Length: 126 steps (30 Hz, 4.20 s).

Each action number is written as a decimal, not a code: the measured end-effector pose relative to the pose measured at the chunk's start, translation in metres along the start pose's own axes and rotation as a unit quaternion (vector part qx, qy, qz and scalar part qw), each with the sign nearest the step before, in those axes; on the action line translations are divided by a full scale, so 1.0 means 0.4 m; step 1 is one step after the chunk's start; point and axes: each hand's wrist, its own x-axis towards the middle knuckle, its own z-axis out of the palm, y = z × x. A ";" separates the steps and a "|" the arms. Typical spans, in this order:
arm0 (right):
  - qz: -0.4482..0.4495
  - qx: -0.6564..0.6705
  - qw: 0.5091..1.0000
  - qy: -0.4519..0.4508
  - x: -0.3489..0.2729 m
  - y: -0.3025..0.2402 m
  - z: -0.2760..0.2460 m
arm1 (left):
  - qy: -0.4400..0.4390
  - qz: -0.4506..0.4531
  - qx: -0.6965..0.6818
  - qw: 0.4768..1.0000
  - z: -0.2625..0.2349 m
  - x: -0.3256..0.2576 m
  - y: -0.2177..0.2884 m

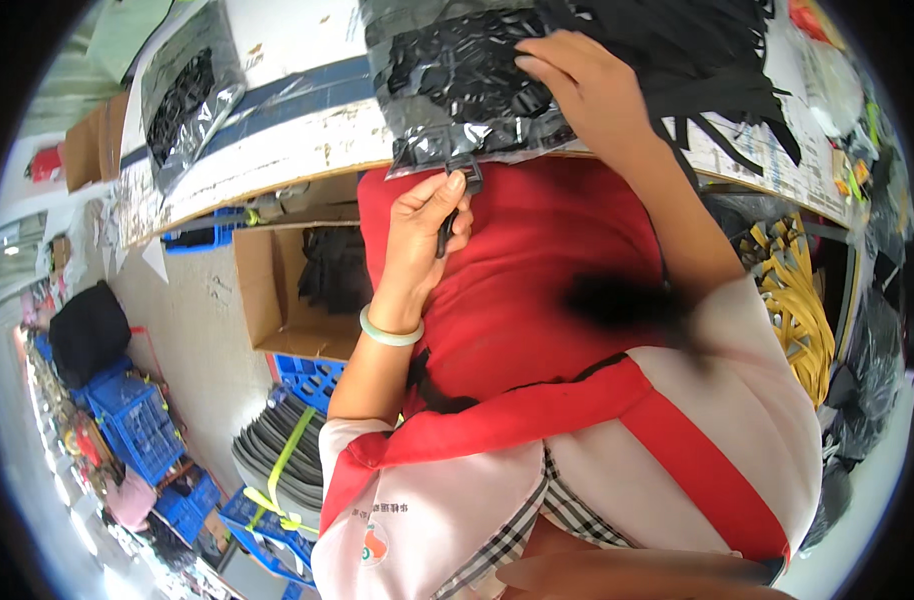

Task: Threading nylon straps through plastic buckles at a factory workstation.

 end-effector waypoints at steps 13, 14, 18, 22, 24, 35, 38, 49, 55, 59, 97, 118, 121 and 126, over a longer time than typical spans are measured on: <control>0.474 0.518 0.684 -0.197 -0.182 -0.194 0.038 | 0.098 0.216 0.257 0.937 0.003 -0.045 -0.025; 0.475 0.518 0.683 -0.197 -0.183 -0.194 0.041 | 0.102 0.249 0.294 0.917 0.002 -0.045 -0.026; 0.492 0.552 0.646 -0.189 -0.177 -0.205 0.043 | 0.094 0.337 0.342 0.872 -0.019 -0.031 -0.039; 0.482 0.580 0.639 -0.154 -0.194 -0.207 0.052 | 0.097 0.371 0.375 0.844 -0.007 -0.035 -0.042; 0.491 0.593 0.623 -0.139 -0.197 -0.215 0.065 | 0.102 0.376 0.389 0.835 -0.011 -0.034 -0.042; 0.471 0.609 0.631 -0.098 -0.204 -0.232 0.070 | 0.115 0.427 0.429 0.788 -0.014 -0.029 -0.044; 0.466 0.619 0.627 -0.080 -0.206 -0.232 0.071 | 0.112 0.454 0.458 0.756 -0.023 -0.028 -0.045; 0.476 0.669 0.561 -0.102 -0.205 -0.220 0.070 | 0.113 0.484 0.512 0.700 -0.033 -0.028 -0.045; 0.460 0.570 0.665 -0.145 -0.211 -0.205 0.101 | 0.092 0.465 0.537 0.698 -0.044 -0.037 -0.056; 0.437 0.556 0.692 -0.145 -0.210 -0.183 0.106 | 0.040 0.475 0.541 0.693 -0.069 -0.030 -0.054; 0.349 0.497 0.726 -0.322 -0.186 -0.193 0.191 | 0.064 0.112 0.349 0.928 -0.175 -0.339 0.130; 0.383 0.511 0.680 -0.361 -0.212 -0.188 0.130 | -0.010 -0.028 -0.138 0.990 -0.167 -0.164 -0.060; 0.339 0.447 0.740 -0.372 -0.230 -0.179 0.115 | -0.009 -0.147 -0.029 0.989 -0.166 -0.146 -0.061; 0.223 0.455 0.756 -0.413 -0.233 -0.139 0.096 | -0.138 -0.204 -0.011 0.969 -0.142 -0.087 -0.076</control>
